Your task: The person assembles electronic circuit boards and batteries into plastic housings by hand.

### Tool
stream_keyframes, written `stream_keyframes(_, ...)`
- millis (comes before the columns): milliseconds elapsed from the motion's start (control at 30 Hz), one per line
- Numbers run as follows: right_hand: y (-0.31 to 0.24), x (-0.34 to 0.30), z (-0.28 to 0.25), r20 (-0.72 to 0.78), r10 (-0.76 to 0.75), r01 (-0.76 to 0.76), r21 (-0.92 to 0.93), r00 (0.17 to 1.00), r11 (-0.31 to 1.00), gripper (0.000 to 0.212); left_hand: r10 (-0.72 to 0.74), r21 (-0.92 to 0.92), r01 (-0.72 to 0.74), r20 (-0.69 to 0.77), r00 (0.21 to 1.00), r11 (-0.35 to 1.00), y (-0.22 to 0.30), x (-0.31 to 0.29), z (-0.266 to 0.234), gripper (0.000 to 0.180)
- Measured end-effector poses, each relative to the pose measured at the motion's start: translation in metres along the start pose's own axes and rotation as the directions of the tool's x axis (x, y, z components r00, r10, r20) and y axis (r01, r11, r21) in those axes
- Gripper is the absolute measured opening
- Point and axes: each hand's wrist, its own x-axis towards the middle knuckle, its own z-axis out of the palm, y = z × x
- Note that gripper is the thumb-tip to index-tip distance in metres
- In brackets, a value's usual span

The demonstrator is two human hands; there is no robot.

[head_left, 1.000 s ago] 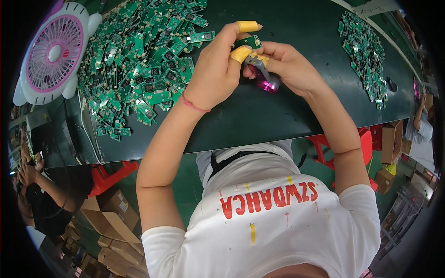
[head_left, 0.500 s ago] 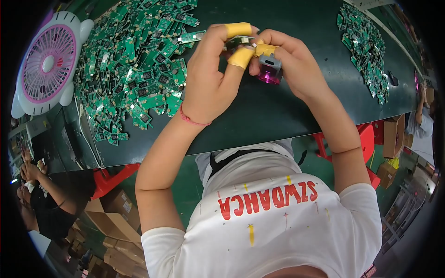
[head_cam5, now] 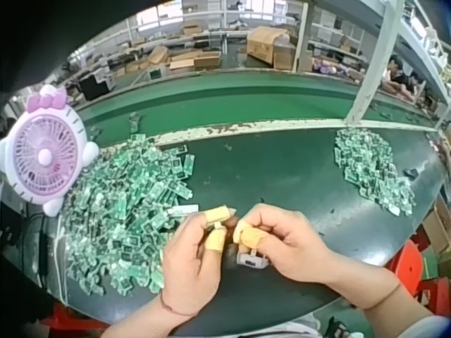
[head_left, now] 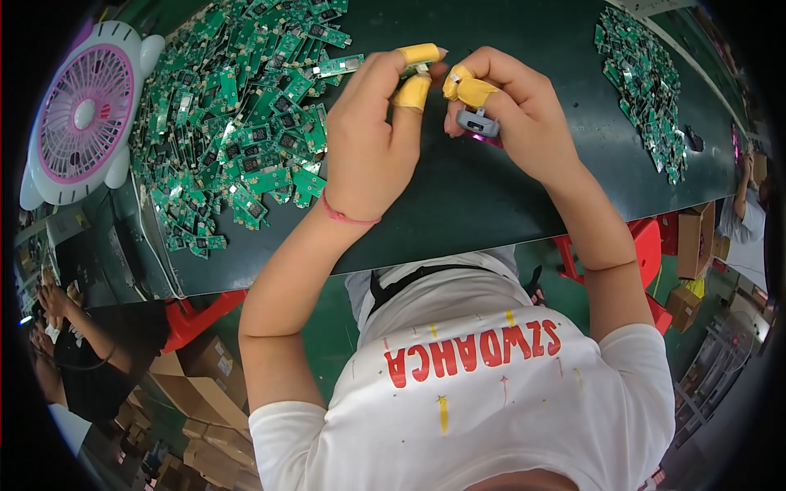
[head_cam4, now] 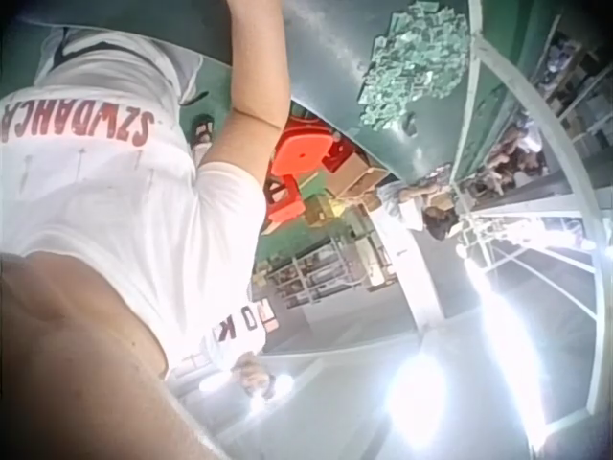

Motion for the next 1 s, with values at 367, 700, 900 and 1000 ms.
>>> stream_keyframes(367,-0.005,-0.001,0.006,0.070,0.122,-0.141,0.414,0.990,0.899,0.015,0.263,0.307,-0.257,0.022,0.965,0.916,0.003,-0.001,0.005,0.034)
stream_keyframes(700,-0.012,-0.002,0.009,0.178,0.352,-0.379,0.647,0.919,0.662,0.024,0.326,0.390,-0.323,0.059,0.943,0.862,0.008,-0.002,0.004,0.044)
stream_keyframes(900,0.007,-0.004,-0.002,0.309,0.216,-0.377,0.740,0.926,0.557,0.021,0.388,0.387,-0.394,0.099,0.916,0.833,0.004,0.000,0.003,0.043)
stream_keyframes(1000,0.003,-0.003,-0.002,0.305,0.214,-0.372,0.726,0.928,0.579,0.019,0.346,0.368,-0.356,0.094,0.933,0.859,0.004,-0.002,0.003,0.043)
